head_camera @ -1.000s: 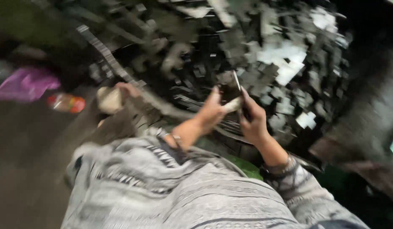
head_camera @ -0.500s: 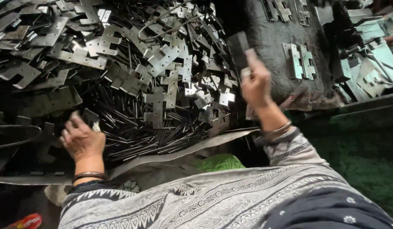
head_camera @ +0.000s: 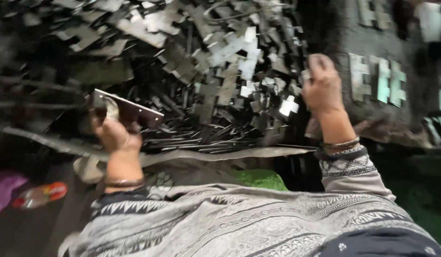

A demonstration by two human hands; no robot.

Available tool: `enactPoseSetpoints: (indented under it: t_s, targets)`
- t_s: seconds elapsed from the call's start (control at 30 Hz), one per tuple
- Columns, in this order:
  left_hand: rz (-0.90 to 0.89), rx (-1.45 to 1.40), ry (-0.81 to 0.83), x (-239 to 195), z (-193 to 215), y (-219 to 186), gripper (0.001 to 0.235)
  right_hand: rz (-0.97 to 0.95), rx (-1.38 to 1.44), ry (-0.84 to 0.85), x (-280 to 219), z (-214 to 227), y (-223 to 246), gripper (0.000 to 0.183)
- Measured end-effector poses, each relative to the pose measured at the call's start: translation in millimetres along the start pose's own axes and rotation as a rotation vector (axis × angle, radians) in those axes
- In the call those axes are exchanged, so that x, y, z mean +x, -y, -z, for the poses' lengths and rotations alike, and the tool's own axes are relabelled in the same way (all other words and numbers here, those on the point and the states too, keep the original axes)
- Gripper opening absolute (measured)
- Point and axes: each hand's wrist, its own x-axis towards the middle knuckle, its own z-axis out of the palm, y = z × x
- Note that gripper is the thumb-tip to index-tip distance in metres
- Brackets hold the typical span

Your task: The person sorts through a pile of metal hinges and pins by hand, picking up individual pieces to fit them together and placing the assembled hinges onto a padded surface.

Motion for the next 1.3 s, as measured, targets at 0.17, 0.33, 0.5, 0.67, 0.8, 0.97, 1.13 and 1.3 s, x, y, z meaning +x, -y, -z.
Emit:
enactPoseSetpoints:
  t_s: [0.17, 0.33, 0.5, 0.67, 0.8, 0.97, 1.13, 1.3]
  targets:
    - [0.319, -0.657, 0.259, 8.2, 18.7, -27.7, 0.053, 0.477, 0.115, 0.272, 33.5, -52.1, 118.3, 0.065]
    - [0.102, -0.299, 0.591, -31.8, -10.6, -74.0, 0.054, 0.736, -0.045, 0.383, 47.0, -90.2, 153.2, 0.066]
    - [0.158, 0.083, 0.658, -77.9, -15.4, -82.0, 0.055, 0.653, 0.176, 0.300, 61.5, -81.7, 133.8, 0.042]
    - [-0.436, 1.111, 0.763, -26.0, -16.9, 5.8, 0.024, 0.512, 0.186, 0.002, 55.3, -34.2, 126.0, 0.027]
    - [-1.085, 1.694, 0.859, -12.0, -1.4, 55.6, 0.025, 0.139, 0.934, 0.120, 31.7, -2.6, 125.1, 0.017]
    - [-1.289, 1.760, 0.914, -5.9, -2.3, 69.4, 0.016, -0.234, 1.601, 0.232, 7.5, 4.5, 123.7, 0.016]
    - [-1.170, 1.367, 0.830, -18.4, -16.7, 65.0, 0.043, -0.441, 2.034, 0.372, -7.6, -22.5, 107.6, 0.035]
    - [-0.069, 0.128, 0.334, -32.5, -22.6, 65.3, 0.013, -0.618, 2.041, 0.506, -6.5, -45.0, 123.2, 0.063]
